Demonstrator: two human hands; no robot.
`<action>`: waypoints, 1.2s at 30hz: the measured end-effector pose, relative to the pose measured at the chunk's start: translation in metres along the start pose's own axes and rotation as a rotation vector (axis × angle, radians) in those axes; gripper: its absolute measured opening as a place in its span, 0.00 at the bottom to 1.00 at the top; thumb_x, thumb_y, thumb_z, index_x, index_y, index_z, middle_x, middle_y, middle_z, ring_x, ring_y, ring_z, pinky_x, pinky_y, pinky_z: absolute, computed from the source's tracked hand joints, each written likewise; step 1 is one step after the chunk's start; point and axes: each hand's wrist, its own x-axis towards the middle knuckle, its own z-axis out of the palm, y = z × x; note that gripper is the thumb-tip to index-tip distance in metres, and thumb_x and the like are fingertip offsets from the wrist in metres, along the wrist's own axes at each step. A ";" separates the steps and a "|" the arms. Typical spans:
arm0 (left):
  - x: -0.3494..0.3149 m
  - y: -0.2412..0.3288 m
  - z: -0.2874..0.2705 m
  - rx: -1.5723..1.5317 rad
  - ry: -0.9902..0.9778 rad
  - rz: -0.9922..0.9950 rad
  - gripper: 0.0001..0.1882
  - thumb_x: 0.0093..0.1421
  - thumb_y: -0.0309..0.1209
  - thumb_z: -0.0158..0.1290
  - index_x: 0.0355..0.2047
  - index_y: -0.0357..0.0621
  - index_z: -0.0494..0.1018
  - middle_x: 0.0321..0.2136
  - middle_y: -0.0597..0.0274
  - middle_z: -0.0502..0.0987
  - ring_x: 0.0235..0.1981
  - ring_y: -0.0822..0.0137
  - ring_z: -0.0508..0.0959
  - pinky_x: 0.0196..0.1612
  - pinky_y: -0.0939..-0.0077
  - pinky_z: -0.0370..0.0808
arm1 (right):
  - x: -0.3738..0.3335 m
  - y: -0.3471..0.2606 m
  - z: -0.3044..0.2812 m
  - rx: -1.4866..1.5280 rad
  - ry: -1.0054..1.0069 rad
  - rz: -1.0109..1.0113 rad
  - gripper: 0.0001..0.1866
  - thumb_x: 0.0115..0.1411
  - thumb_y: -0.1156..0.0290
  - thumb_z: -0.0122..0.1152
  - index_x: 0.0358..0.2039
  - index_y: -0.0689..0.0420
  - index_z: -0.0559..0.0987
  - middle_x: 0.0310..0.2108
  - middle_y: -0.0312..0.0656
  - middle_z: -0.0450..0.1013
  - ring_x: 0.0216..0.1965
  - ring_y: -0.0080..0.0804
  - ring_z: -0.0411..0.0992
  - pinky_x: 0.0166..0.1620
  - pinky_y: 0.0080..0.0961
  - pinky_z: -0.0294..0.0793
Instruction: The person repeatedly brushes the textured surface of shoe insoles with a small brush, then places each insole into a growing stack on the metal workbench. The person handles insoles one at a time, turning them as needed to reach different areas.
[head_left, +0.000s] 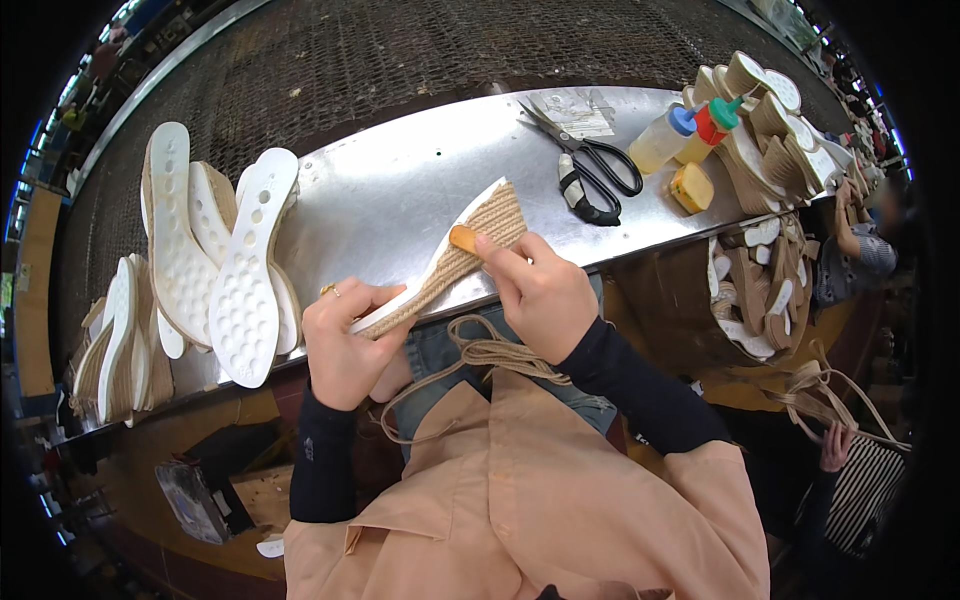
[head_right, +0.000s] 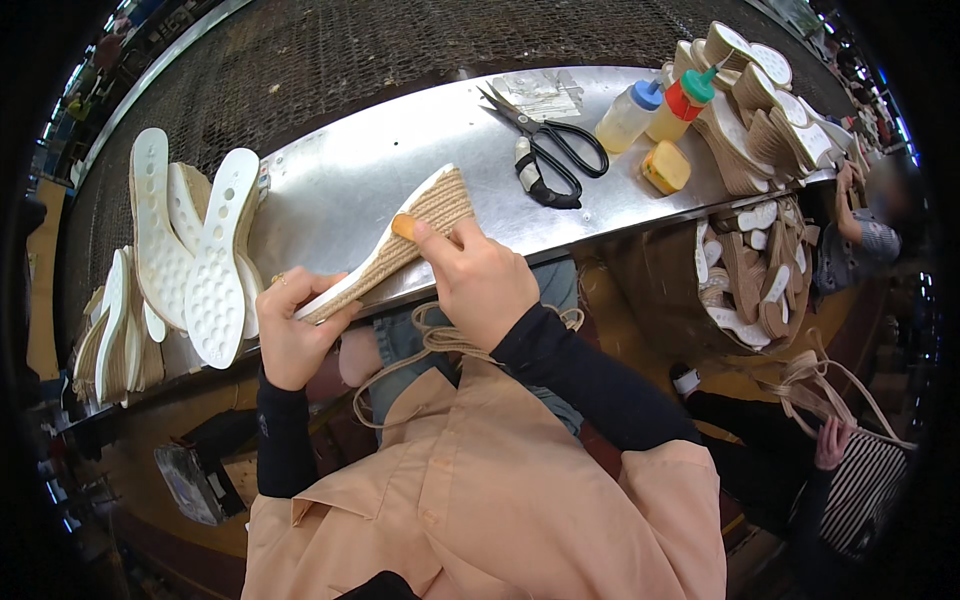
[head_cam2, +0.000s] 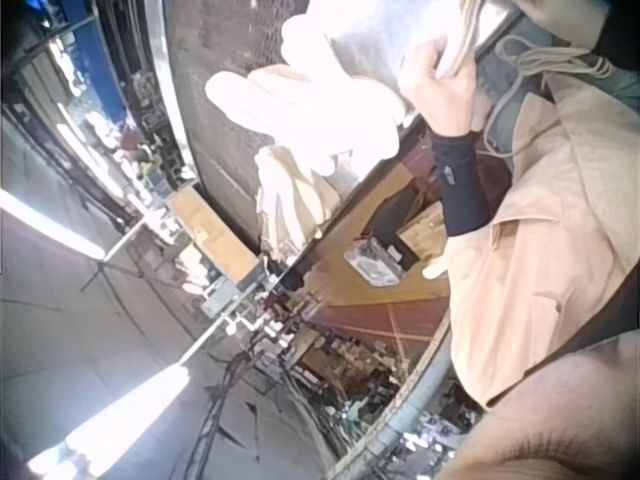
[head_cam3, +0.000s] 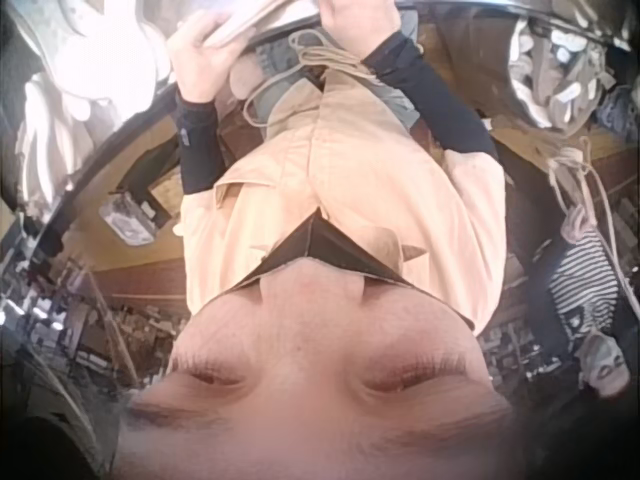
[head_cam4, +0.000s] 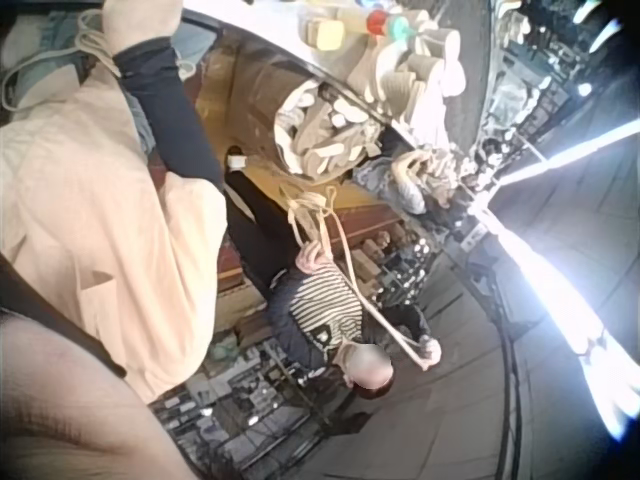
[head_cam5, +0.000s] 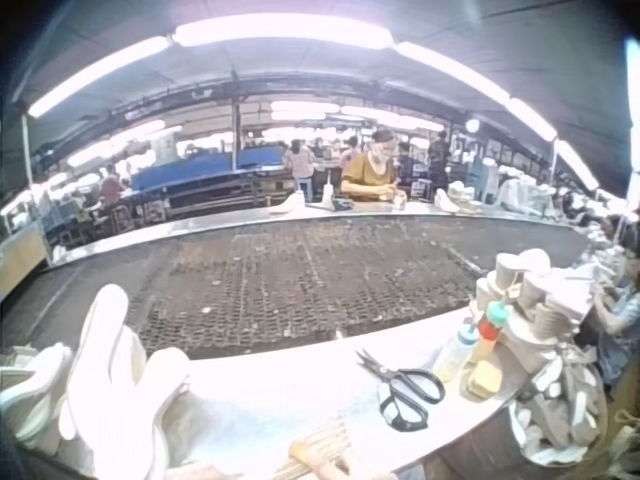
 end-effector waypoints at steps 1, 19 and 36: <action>0.000 0.000 0.000 0.013 -0.003 0.015 0.11 0.42 0.22 0.67 0.29 0.39 0.82 0.20 0.60 0.76 0.22 0.64 0.75 0.29 0.73 0.69 | -0.001 0.000 0.002 -0.037 -0.005 -0.009 0.19 0.58 0.77 0.61 0.50 0.54 0.79 0.27 0.43 0.69 0.23 0.40 0.72 0.26 0.32 0.73; -0.002 -0.001 0.000 -0.028 -0.040 -0.059 0.12 0.41 0.20 0.66 0.30 0.36 0.81 0.22 0.59 0.77 0.24 0.67 0.74 0.30 0.74 0.69 | 0.011 0.018 -0.005 -0.055 0.066 -0.019 0.16 0.59 0.75 0.61 0.49 0.54 0.79 0.26 0.43 0.69 0.23 0.40 0.73 0.25 0.34 0.72; 0.001 0.000 -0.001 -0.033 -0.017 -0.049 0.09 0.42 0.22 0.65 0.27 0.38 0.81 0.19 0.58 0.76 0.21 0.63 0.75 0.29 0.72 0.69 | 0.022 0.036 -0.020 0.013 -0.033 0.104 0.12 0.61 0.72 0.58 0.45 0.56 0.79 0.31 0.47 0.74 0.30 0.49 0.75 0.34 0.38 0.75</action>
